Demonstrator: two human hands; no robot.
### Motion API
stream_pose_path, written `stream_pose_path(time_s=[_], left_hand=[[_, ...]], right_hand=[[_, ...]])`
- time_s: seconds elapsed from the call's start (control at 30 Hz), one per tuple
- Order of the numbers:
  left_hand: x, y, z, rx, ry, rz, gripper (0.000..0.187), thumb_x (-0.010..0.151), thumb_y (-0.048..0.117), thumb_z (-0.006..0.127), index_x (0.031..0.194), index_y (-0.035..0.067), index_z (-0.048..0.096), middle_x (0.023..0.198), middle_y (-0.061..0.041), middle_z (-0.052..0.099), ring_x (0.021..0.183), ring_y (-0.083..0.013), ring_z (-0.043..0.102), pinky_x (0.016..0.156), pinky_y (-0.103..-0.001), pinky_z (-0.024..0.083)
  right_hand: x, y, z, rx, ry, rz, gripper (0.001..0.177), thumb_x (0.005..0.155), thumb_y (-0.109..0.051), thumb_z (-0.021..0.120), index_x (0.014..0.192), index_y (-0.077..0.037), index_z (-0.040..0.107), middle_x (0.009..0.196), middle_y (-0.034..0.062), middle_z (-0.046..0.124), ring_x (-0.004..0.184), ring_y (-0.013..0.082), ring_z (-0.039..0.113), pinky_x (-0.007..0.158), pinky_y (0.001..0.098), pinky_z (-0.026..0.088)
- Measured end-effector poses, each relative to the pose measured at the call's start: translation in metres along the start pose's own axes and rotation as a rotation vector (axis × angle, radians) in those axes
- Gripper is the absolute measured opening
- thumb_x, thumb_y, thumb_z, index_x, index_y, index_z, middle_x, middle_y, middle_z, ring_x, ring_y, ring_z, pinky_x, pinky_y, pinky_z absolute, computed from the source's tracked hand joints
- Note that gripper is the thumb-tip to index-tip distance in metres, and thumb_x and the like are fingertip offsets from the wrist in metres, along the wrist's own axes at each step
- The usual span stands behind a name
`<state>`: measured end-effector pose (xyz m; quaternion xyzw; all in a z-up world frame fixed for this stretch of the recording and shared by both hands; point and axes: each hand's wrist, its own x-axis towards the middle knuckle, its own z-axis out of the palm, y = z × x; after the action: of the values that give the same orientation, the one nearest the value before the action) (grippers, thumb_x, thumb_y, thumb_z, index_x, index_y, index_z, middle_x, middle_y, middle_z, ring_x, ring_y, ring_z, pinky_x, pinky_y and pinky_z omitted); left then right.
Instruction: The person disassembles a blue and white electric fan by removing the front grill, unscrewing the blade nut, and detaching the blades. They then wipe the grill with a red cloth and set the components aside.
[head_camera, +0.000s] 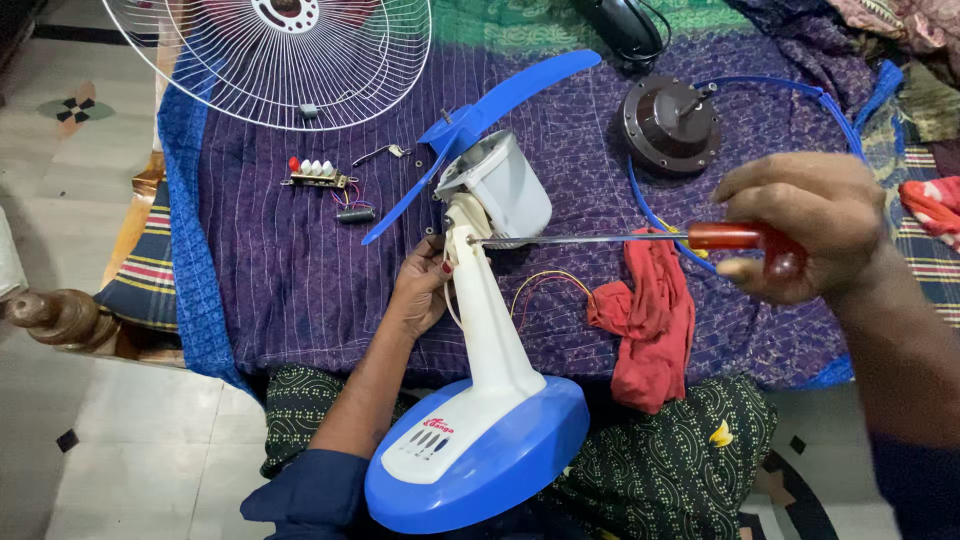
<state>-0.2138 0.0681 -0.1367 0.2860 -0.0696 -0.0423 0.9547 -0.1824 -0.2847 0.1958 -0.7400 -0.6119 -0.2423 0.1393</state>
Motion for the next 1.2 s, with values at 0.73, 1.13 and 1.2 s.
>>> stream_pose_path(time_s=[0.73, 1.13, 1.2], left_hand=[[-0.01, 0.013, 0.01, 0.082, 0.02, -0.052, 0.052, 0.093, 0.016, 0.073, 0.138, -0.005, 0.057, 0.125, -0.021, 0.071, 0.115, -0.0312, 0.07, 0.1, -0.043, 0.059], [-0.014, 0.009, 0.006, 0.158, 0.054, -0.029, 0.051, 0.096, 0.015, 0.07, 0.14, -0.007, 0.056, 0.126, -0.02, 0.071, 0.113, -0.0291, 0.071, 0.099, -0.043, 0.06], [-0.015, 0.009, 0.007, 0.169, 0.074, -0.035, 0.054, 0.095, 0.017, 0.071, 0.142, -0.006, 0.056, 0.125, -0.019, 0.071, 0.112, -0.0281, 0.072, 0.098, -0.042, 0.061]], right_hand=[[0.038, 0.006, -0.012, 0.11, -0.81, -0.576, 0.055, 0.096, -0.062, 0.051, 0.081, -0.009, 0.056, 0.067, 0.0081, 0.058, 0.057, 0.0271, 0.067, 0.053, 0.048, 0.062], [0.011, 0.045, 0.0, 0.309, -0.805, -0.423, 0.054, 0.089, -0.06, 0.058, 0.1, -0.007, 0.064, 0.101, 0.0199, 0.073, 0.084, 0.0315, 0.078, 0.063, 0.0421, 0.064], [0.0, 0.04, 0.0, 0.339, -0.813, -0.308, 0.051, 0.088, -0.055, 0.063, 0.103, -0.006, 0.064, 0.101, 0.019, 0.073, 0.083, 0.0296, 0.078, 0.063, 0.0417, 0.064]])
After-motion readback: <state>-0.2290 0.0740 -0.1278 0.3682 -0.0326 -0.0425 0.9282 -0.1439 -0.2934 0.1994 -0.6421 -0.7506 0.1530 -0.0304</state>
